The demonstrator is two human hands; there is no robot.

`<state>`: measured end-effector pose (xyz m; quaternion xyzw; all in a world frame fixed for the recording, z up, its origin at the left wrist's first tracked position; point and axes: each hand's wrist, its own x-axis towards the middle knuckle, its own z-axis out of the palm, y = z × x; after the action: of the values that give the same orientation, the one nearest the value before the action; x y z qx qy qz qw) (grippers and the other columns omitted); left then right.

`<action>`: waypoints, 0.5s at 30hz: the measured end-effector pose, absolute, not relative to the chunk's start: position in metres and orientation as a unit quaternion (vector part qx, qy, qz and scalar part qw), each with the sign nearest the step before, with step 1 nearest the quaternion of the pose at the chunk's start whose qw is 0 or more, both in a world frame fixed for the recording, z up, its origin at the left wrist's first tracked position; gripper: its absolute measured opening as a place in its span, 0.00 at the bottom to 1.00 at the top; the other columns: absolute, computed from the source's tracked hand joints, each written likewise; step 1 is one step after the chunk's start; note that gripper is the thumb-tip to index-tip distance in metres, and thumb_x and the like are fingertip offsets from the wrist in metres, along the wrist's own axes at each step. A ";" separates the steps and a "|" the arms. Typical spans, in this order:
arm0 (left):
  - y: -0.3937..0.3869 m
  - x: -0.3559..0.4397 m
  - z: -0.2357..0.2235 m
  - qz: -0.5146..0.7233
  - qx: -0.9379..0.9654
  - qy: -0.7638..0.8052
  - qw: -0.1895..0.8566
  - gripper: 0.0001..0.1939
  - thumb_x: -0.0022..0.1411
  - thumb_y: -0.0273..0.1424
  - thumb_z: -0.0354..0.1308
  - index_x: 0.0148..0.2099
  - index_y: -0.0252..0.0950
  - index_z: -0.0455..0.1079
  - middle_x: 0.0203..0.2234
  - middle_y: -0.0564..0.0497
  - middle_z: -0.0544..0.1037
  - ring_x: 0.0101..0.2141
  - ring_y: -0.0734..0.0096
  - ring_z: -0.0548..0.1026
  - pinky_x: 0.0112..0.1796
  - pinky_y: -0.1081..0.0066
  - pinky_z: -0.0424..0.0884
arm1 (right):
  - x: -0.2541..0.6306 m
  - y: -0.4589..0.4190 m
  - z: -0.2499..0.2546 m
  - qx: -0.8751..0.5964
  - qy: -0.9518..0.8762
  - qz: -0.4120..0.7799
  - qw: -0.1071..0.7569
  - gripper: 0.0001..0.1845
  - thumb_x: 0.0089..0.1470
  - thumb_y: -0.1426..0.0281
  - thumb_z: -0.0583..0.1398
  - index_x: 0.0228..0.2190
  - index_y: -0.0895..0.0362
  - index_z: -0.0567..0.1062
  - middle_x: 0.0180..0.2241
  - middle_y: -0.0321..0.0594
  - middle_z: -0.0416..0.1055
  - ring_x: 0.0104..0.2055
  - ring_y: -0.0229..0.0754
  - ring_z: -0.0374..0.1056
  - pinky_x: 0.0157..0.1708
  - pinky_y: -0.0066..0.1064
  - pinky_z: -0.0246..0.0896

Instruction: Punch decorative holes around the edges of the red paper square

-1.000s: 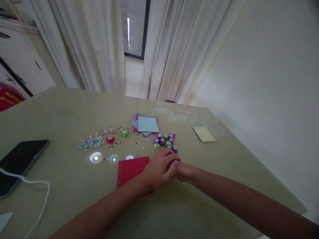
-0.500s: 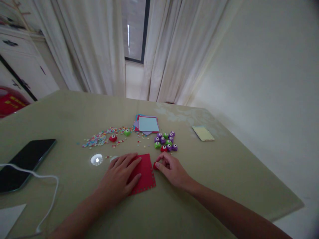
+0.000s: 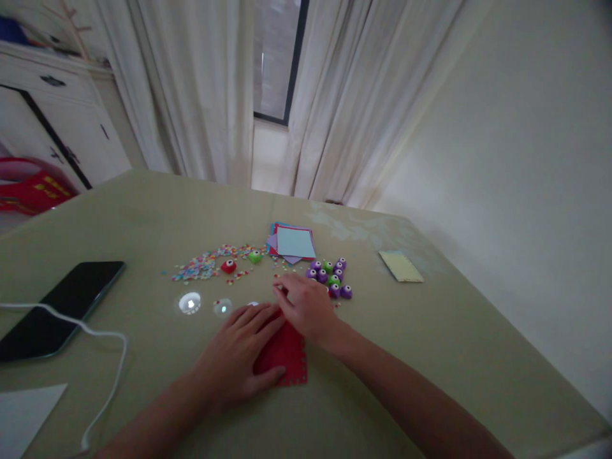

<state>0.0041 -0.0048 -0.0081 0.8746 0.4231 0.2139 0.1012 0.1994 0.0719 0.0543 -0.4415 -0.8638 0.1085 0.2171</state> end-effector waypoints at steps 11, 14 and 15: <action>-0.002 0.001 0.013 0.183 0.879 0.421 0.132 0.37 0.64 0.44 0.69 0.71 0.37 0.70 0.65 0.41 0.78 0.63 0.42 0.74 0.65 0.42 0.65 | 0.090 0.144 0.041 -0.325 -0.931 0.104 0.130 0.10 0.68 0.77 0.60 0.46 0.55 0.79 0.48 0.46 0.80 0.52 0.49 0.75 0.54 0.39 0.71; -0.003 0.000 0.010 0.187 0.879 0.421 0.121 0.34 0.67 0.43 0.67 0.71 0.38 0.70 0.65 0.41 0.78 0.62 0.43 0.75 0.64 0.44 0.67 | 0.121 0.127 0.049 -0.359 -0.906 0.114 0.195 0.10 0.66 0.77 0.60 0.47 0.57 0.77 0.50 0.48 0.78 0.54 0.49 0.73 0.56 0.38 0.69; -0.004 0.000 0.009 0.189 0.879 0.421 0.116 0.34 0.68 0.44 0.66 0.71 0.38 0.70 0.65 0.41 0.78 0.62 0.43 0.75 0.64 0.44 0.66 | 0.137 0.117 0.052 -0.376 -0.878 0.145 0.259 0.10 0.64 0.77 0.61 0.47 0.57 0.77 0.48 0.46 0.79 0.53 0.47 0.74 0.54 0.37 0.70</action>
<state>-0.0002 -0.0036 0.0092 0.8795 0.4211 0.1893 0.1156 0.1369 0.1171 0.0523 -0.3758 -0.8779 0.1446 0.2591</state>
